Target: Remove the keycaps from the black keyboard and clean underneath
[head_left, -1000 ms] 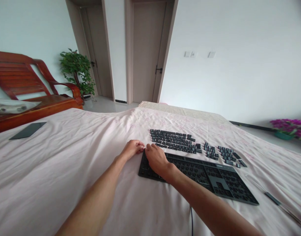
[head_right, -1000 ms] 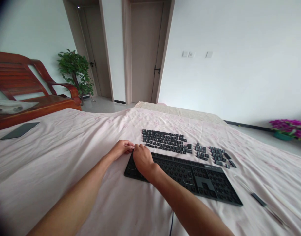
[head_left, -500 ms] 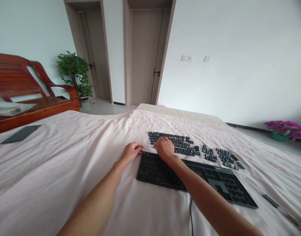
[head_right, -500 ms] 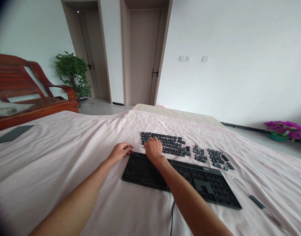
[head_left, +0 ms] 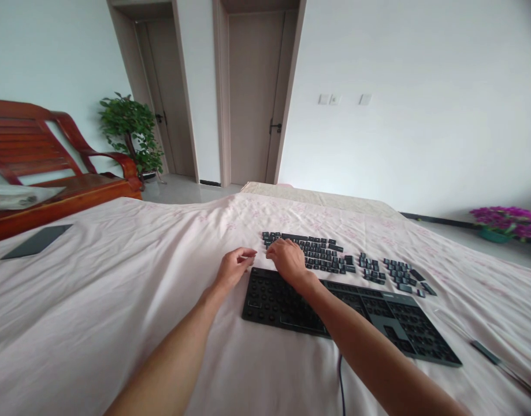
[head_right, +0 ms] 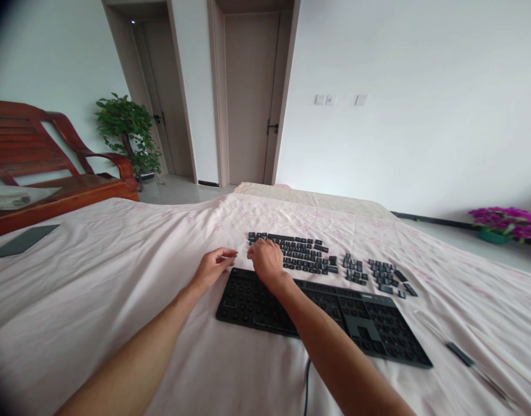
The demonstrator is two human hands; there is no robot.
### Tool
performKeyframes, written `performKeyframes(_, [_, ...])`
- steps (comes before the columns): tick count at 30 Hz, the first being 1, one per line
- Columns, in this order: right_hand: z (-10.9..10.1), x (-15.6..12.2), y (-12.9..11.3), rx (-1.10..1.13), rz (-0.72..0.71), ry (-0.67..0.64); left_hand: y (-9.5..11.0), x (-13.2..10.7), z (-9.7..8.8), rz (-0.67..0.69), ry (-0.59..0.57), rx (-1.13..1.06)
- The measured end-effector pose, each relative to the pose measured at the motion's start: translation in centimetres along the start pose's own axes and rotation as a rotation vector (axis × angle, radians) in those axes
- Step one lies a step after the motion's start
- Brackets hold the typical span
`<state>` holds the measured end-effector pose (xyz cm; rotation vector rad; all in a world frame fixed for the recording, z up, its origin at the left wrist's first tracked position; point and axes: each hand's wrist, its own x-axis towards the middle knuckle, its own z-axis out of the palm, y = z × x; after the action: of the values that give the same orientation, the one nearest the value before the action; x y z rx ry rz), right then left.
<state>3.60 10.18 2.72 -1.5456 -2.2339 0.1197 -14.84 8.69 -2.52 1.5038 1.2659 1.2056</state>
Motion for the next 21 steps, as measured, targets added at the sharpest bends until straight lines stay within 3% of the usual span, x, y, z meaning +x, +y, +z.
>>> performKeyframes(3, [0.2,-0.6,-0.4,0.624,0.257,-0.034,1.3,-0.3,0.5,0.165,-0.003,-0.085])
performKeyframes(5, [0.4,-1.2,-0.8,1.014,0.355,-0.071,2.1,-0.6,0.9,0.245,-0.003,-0.099])
performKeyframes(10, [0.6,-2.2,-1.4,1.612,0.500,-0.205,3.3,-1.2,1.6,0.419,0.088,-0.020])
performKeyframes(14, [0.5,-2.5,-1.0,1.818,0.593,-0.321,3.8,-1.8,1.9,0.535,0.156,0.107])
performKeyframes(21, [0.4,-3.1,-0.3,1.825,0.603,-0.348,3.9,-2.3,1.8,0.635,0.204,0.317])
